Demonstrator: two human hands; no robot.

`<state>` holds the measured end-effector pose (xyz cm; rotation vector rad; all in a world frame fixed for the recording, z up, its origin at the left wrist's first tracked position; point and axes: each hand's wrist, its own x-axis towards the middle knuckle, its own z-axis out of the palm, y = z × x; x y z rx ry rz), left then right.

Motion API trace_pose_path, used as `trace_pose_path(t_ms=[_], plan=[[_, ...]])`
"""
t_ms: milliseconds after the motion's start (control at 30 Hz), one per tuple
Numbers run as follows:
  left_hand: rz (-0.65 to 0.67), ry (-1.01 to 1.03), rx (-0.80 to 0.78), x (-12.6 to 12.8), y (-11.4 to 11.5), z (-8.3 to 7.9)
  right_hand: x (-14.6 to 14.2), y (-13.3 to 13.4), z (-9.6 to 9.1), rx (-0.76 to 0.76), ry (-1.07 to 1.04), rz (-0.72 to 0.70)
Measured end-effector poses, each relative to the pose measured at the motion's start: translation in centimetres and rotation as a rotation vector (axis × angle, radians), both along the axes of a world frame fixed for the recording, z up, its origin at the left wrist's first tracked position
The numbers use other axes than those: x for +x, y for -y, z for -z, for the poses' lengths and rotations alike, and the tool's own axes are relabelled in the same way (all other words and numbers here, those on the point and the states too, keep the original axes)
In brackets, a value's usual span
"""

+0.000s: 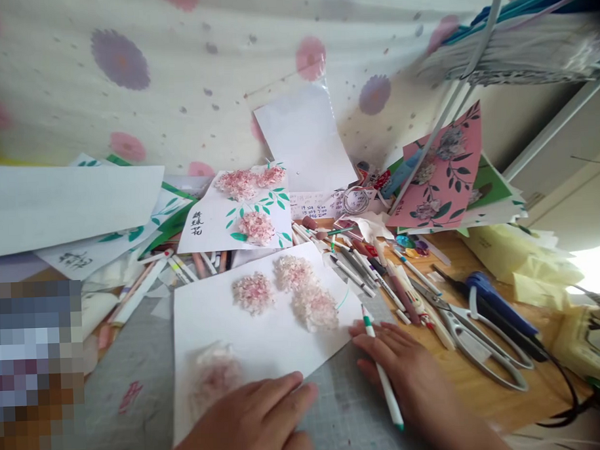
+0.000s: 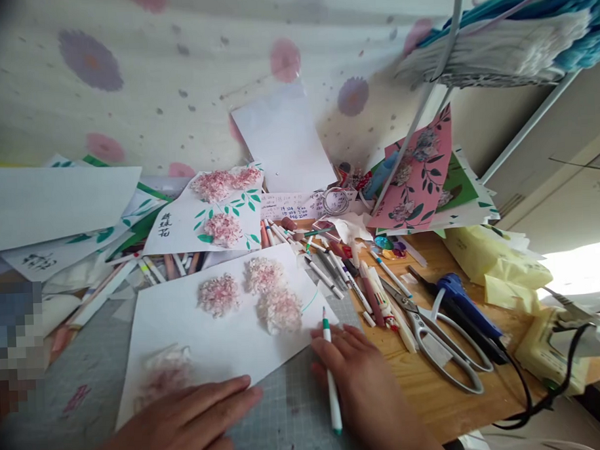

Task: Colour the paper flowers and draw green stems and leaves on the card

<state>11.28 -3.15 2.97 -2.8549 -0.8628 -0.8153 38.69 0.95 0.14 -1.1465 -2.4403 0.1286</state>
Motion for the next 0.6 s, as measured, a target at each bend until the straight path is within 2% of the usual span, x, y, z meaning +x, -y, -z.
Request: trace_pose_path(t_ms=[67, 133, 200, 300, 433, 600], plan=[[-0.025, 0.111, 0.067, -1.5, -0.4, -1.2, 1.3, -0.6, -0.2, 0.031, 0.06, 0.067], [-0.101, 0.002, -0.075, -3.4, -0.9, -2.2, 1.9, -0.7, -0.8, 0.05, 0.032, 0.118], [-0.235, -0.097, -0.117, -5.6, -1.5, -2.5, 1.3, -0.2, -1.6, 0.046, -0.13, 0.13], [-0.255, -0.181, -0.168, -7.9, -2.1, -1.9, -1.4, 1.0, -2.4, 0.027, -0.407, 0.119], [-0.207, -0.245, -0.339, -8.8, -2.4, -0.7, -4.9, 1.6, -1.9, 0.006, -0.465, 0.101], [-0.207, -0.369, -0.469, -8.2, -2.7, -0.9, -5.6, 1.1, -0.6, 0.041, -0.423, 0.168]])
